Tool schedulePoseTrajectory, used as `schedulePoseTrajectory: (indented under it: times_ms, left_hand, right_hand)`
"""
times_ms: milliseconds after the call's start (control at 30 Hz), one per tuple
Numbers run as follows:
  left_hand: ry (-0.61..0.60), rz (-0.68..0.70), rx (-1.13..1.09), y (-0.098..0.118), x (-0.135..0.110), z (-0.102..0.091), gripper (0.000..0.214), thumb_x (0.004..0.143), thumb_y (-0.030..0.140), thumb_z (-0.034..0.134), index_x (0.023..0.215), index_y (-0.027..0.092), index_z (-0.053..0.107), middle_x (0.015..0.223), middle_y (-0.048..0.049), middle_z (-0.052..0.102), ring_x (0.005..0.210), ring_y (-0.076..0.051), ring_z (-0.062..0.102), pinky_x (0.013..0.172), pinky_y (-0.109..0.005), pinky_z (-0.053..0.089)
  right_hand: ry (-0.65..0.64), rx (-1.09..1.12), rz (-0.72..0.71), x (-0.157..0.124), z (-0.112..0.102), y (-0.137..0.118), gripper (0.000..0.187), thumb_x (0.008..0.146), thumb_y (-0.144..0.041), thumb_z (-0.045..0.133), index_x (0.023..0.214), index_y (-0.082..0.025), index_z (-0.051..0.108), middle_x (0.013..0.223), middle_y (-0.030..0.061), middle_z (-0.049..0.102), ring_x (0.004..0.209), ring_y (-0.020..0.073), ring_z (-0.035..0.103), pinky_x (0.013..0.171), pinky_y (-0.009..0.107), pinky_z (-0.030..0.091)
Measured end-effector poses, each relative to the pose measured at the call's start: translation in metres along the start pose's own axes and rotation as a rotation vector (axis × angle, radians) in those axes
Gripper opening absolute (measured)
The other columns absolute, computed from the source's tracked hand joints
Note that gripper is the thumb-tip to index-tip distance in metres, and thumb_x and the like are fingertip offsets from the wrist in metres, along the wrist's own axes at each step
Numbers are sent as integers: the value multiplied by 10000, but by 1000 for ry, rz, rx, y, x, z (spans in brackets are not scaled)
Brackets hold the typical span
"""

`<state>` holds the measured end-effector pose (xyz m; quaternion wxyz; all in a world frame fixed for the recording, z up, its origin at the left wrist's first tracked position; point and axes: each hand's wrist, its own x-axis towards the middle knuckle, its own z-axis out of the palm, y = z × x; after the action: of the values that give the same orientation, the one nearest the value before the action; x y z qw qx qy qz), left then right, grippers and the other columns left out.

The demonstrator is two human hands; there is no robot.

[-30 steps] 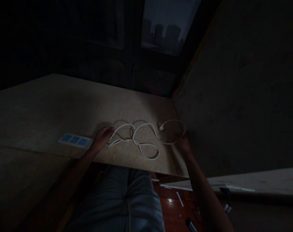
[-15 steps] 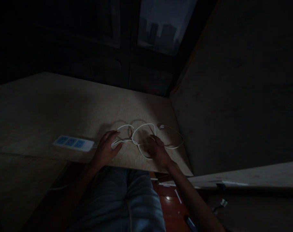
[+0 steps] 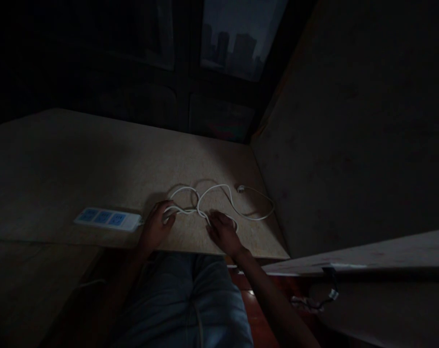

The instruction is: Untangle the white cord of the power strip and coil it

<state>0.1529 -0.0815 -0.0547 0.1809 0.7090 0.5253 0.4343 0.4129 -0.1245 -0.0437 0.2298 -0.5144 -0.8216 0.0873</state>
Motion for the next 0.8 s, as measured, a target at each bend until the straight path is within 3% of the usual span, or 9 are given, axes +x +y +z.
schedulePoseTrajectory:
  times_ms: [433, 800]
  left_hand:
    - [-10, -176, -152, -22, 8, 1, 358, 889, 334, 484, 1201, 179, 563, 1179, -93, 655, 1056, -206, 637, 967, -357, 485]
    - [-46, -258, -165, -28, 10, -3, 383, 899, 395, 499, 1210, 190, 588, 1149, -77, 674, 1030, -210, 646, 933, -342, 480]
  right_hand:
    - [47, 46, 15, -6, 4, 3, 308, 948, -293, 513, 1226, -209, 614, 1312, 104, 590, 1248, 241, 523, 1042, 435, 431]
    - [70, 40, 18, -9, 0, 6, 225, 951, -298, 518, 1112, -198, 640, 1082, 97, 658, 1051, 234, 580, 908, 400, 449]
